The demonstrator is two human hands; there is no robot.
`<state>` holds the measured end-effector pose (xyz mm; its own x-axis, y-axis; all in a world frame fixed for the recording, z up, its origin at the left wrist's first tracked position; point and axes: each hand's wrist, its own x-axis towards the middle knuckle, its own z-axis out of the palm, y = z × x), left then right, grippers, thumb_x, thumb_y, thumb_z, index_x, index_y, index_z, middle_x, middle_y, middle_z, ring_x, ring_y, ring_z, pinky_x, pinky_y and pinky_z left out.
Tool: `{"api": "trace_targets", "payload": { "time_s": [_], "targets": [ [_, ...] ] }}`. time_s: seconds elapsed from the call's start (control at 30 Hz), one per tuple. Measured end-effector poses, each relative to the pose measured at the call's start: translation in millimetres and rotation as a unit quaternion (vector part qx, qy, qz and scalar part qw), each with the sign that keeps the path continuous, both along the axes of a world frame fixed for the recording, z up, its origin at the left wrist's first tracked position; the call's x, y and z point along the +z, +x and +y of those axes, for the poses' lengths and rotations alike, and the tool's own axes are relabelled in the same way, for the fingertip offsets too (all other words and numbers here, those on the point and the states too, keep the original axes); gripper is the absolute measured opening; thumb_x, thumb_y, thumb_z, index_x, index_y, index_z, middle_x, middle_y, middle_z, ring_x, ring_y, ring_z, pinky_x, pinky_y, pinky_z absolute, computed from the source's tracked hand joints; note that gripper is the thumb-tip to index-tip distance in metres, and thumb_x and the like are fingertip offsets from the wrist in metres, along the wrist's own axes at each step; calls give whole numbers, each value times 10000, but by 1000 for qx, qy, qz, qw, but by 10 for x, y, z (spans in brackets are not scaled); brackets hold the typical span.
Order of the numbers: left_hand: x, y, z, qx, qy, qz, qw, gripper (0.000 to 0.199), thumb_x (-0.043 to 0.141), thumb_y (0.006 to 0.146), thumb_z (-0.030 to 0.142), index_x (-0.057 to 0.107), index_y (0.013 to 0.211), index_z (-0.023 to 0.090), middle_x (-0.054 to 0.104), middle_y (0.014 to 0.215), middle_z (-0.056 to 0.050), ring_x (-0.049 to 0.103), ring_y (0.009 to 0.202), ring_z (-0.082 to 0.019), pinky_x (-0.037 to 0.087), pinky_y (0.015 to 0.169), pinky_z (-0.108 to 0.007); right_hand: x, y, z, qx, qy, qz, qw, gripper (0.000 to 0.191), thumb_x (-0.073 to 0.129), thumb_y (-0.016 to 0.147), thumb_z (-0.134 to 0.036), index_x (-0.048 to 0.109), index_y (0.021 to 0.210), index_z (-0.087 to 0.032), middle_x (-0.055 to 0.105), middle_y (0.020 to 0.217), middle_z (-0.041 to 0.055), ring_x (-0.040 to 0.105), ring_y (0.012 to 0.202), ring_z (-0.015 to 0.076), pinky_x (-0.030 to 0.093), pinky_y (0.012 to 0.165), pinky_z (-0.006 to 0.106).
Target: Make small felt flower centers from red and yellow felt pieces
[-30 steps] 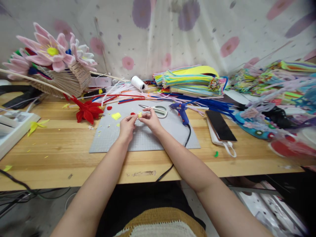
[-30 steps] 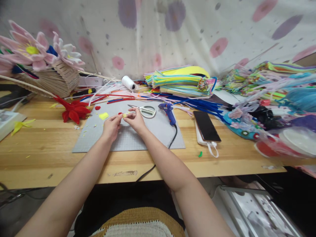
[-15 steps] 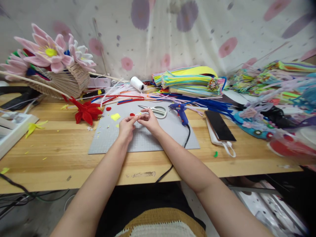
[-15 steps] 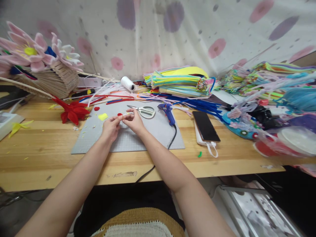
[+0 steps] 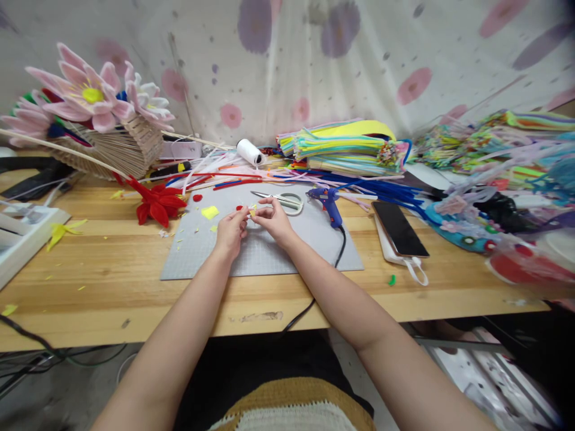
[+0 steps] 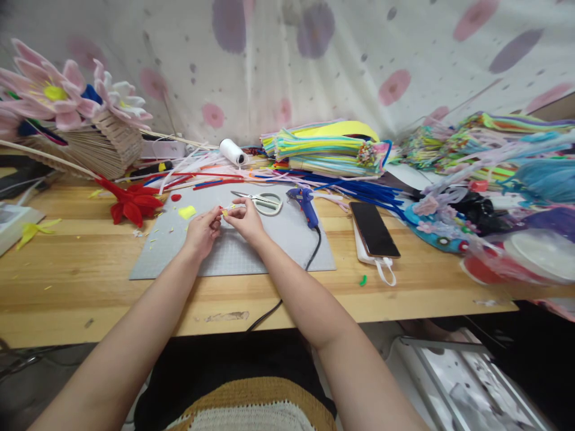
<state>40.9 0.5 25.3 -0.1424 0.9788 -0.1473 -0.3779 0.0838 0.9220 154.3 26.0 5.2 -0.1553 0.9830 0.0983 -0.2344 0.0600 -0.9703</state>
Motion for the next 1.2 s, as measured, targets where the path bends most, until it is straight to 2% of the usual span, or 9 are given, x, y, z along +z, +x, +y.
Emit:
{"api": "trace_targets", "payload": {
  "time_s": [0.1,0.2,0.37,0.53,0.67,0.8,0.97,1.2],
  "targets": [
    [-25,-5,-3,25,13,77,997,307,764,523,361,673,688,118,445,495,53,270,407,-19,169,367,-186,2,10,2,-4,-2,-7,1000,483,726,539,-254,410,904,-223,609,645,-91,585,610,87,460,686,266],
    [-53,-11,1,52,19,125,991,292,759,525,342,698,713,128,531,530,29,291,411,-24,188,381,-195,5,19,2,-3,-3,-16,1000,487,726,534,-249,413,906,-226,610,647,-92,592,614,94,467,697,277],
    [-87,-19,13,42,34,157,986,286,724,584,352,721,771,135,615,607,-13,402,459,-57,259,414,-205,21,44,-3,-15,8,-29,999,434,707,572,-274,415,889,-229,620,664,-75,601,634,105,468,718,291],
    [-134,-37,35,42,88,220,971,228,687,639,329,729,777,153,671,718,-44,562,633,-125,414,577,-241,18,64,1,-33,24,-54,998,421,694,589,-272,413,900,-234,622,681,-71,606,641,109,467,720,291],
    [-185,-57,64,57,117,255,958,198,682,642,315,729,755,160,677,736,-46,586,678,-141,442,653,-265,-4,60,5,-38,37,-68,996,420,690,595,-277,413,908,-238,624,684,-65,601,631,110,467,693,284],
    [-183,-54,68,67,99,239,964,199,702,619,321,724,737,162,670,712,-39,577,662,-134,436,637,-259,-6,51,2,-42,47,-77,995,421,688,604,-288,410,917,-239,622,688,-61,603,633,113,472,686,283],
    [-91,-23,26,71,47,198,976,193,725,579,307,702,691,151,644,654,-27,538,602,-115,386,537,-232,3,49,1,-25,45,-66,997,430,684,613,-274,394,929,-236,616,693,-52,610,654,121,473,713,293],
    [-50,-14,18,67,9,132,989,253,766,502,314,638,629,137,516,522,38,322,425,-33,211,401,-203,21,44,-25,26,41,-36,998,494,713,570,-272,383,936,-240,616,711,-58,615,687,119,474,734,294]
  ]
}}
